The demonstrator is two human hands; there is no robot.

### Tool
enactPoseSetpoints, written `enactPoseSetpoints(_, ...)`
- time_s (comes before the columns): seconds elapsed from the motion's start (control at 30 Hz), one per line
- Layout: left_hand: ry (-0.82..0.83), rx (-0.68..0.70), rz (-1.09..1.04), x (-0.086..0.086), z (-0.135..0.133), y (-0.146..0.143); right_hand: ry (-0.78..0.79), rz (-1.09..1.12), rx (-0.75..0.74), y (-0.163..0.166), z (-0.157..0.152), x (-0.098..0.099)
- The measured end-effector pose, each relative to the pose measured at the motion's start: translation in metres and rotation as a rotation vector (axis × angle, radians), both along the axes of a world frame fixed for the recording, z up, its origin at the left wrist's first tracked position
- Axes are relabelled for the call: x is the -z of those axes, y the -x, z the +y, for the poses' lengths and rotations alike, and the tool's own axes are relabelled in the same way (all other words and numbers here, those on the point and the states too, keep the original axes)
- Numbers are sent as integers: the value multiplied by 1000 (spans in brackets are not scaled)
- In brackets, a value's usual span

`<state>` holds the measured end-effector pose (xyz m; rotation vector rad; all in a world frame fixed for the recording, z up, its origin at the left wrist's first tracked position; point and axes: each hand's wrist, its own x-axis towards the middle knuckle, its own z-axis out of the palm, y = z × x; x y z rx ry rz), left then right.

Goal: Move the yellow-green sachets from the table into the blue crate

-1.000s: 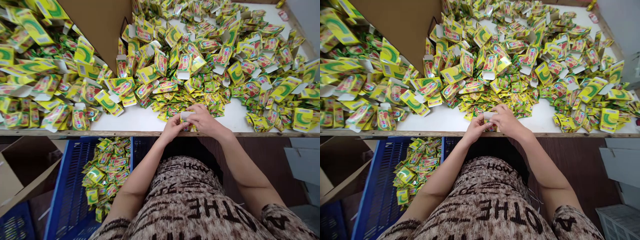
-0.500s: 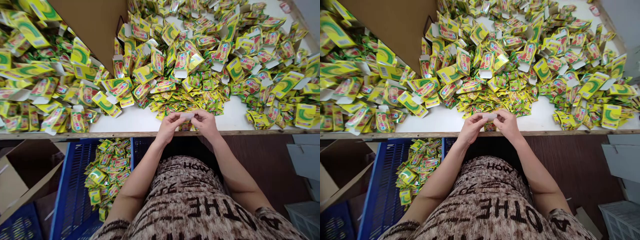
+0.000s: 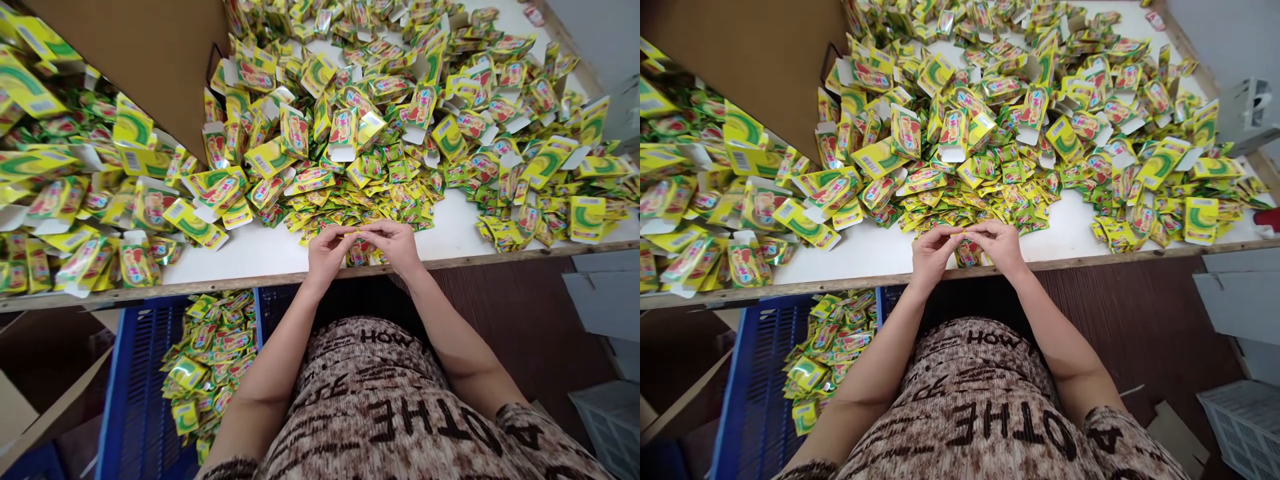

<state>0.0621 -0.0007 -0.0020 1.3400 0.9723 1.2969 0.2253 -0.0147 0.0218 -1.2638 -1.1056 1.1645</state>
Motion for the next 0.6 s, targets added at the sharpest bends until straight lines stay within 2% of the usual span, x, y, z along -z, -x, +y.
enactPoseSetpoints(0.17, -276, 19, 134, 5, 0, 8, -227, -196, 13, -1, -7, 5)
enactPoseSetpoints(0.27, -353, 75, 190, 7, -3, 10, -391, -344, 9, -2, -17, 9)
enactPoseSetpoints(0.33, -389, 105, 238, 6, -4, 9, -448, -431, -65, -8, -23, 10)
enactPoseSetpoints(0.4, -426, 140, 316, 4, -5, 7, -466, -518, -127, -24, -23, 8)
enactPoseSetpoints(0.53, -452, 220, 442, 4, -5, 8, -435, -795, 28, -76, 1, 5)
enactPoseSetpoints(0.6, -448, 223, 435, 6, -5, 9, -400, -965, 29, -100, 16, 9)
